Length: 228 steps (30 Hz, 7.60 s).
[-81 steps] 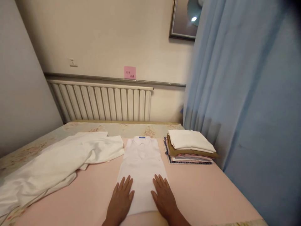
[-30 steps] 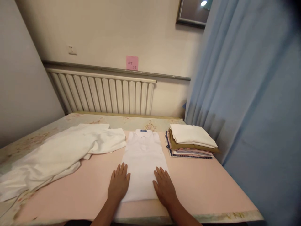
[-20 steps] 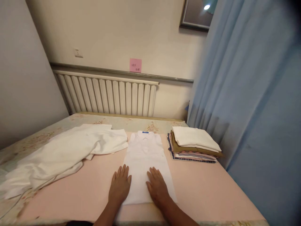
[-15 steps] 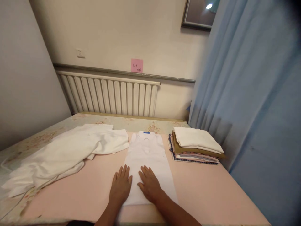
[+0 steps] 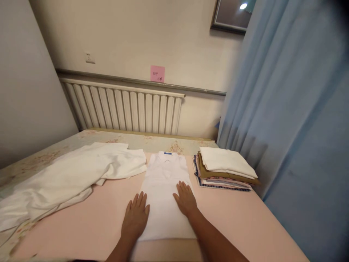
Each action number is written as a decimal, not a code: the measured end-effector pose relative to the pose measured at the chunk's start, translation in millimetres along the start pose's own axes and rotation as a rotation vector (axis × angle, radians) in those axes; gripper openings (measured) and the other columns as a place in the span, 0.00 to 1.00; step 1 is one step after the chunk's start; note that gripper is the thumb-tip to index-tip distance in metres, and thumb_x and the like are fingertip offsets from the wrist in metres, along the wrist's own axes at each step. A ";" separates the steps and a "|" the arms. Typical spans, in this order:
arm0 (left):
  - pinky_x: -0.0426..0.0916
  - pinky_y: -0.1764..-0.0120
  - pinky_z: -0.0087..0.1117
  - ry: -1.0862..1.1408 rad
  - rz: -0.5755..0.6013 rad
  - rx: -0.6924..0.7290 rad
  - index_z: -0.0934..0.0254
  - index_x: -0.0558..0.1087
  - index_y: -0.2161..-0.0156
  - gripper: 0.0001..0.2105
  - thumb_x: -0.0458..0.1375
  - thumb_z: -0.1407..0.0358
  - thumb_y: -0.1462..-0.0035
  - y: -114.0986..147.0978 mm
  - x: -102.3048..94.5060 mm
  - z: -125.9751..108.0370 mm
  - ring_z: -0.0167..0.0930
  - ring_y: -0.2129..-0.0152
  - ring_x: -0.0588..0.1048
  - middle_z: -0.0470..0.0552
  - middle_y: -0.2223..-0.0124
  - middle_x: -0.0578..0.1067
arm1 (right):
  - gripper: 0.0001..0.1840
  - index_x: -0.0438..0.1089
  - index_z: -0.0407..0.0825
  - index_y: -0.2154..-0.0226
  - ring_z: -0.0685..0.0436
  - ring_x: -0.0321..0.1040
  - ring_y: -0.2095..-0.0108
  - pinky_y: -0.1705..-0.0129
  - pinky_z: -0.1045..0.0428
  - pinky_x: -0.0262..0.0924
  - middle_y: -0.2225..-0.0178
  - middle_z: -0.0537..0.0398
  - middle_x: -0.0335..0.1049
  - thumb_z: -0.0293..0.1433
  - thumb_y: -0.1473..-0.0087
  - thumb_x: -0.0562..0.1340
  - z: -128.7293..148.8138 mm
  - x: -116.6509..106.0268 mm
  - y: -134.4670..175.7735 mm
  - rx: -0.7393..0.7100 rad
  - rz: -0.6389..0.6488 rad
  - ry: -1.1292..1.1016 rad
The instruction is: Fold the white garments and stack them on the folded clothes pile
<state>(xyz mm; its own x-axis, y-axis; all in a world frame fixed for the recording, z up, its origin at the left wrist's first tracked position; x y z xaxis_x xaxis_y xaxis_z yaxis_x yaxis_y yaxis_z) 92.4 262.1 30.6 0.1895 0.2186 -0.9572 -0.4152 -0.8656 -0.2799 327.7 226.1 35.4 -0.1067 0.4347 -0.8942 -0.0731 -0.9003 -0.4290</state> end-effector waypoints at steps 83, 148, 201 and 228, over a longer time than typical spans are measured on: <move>0.53 0.41 0.48 -0.008 -0.037 0.016 0.65 0.62 0.39 0.25 0.41 0.60 0.37 -1.8 0.3 0.5 0.40 0.38 0.57 0.56 0.36 0.61 | 0.25 0.64 0.53 0.42 0.37 0.48 0.36 0.38 0.36 0.51 0.40 0.50 0.61 0.32 0.44 0.59 -13.0 -74.0 141.8 -0.120 0.013 -0.238; 0.59 0.40 0.43 0.148 -0.044 0.231 0.63 0.64 0.40 0.23 0.43 0.69 0.39 66.7 -14.4 -72.0 0.36 0.39 0.59 0.54 0.37 0.63 | 0.25 0.66 0.47 0.44 0.42 0.59 0.41 0.40 0.41 0.57 0.42 0.48 0.64 0.24 0.43 0.51 42.3 -58.4 105.8 -0.241 -0.046 -0.152; 0.52 0.39 0.48 0.040 -0.037 0.045 0.68 0.61 0.38 0.27 0.40 0.54 0.36 -24.8 9.5 -23.3 0.42 0.37 0.55 0.58 0.36 0.61 | 0.24 0.61 0.51 0.41 0.42 0.53 0.38 0.37 0.41 0.50 0.40 0.52 0.60 0.30 0.40 0.54 57.2 -47.0 78.9 -0.162 -0.014 -0.135; 0.53 0.40 0.48 0.039 -0.053 0.034 0.66 0.62 0.38 0.26 0.41 0.55 0.36 -11.9 2.2 -21.2 0.40 0.37 0.56 0.57 0.36 0.62 | 0.23 0.63 0.50 0.42 0.41 0.55 0.39 0.38 0.41 0.51 0.41 0.50 0.63 0.30 0.40 0.54 56.9 -48.8 79.4 -0.182 -0.060 -0.147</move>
<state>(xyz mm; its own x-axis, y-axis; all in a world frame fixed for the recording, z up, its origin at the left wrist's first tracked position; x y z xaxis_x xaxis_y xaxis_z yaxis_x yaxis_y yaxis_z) 116.6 263.4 33.3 0.2457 0.2454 -0.9378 -0.4334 -0.8375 -0.3327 270.7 134.5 52.2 -0.2519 0.4740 -0.8437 0.0946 -0.8556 -0.5090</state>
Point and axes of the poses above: each hand's wrist, its own y-axis away from the middle knuckle, its own x-axis out of the palm, z = x × y, the point moved 9 cm from there along -y, towards the middle knuckle
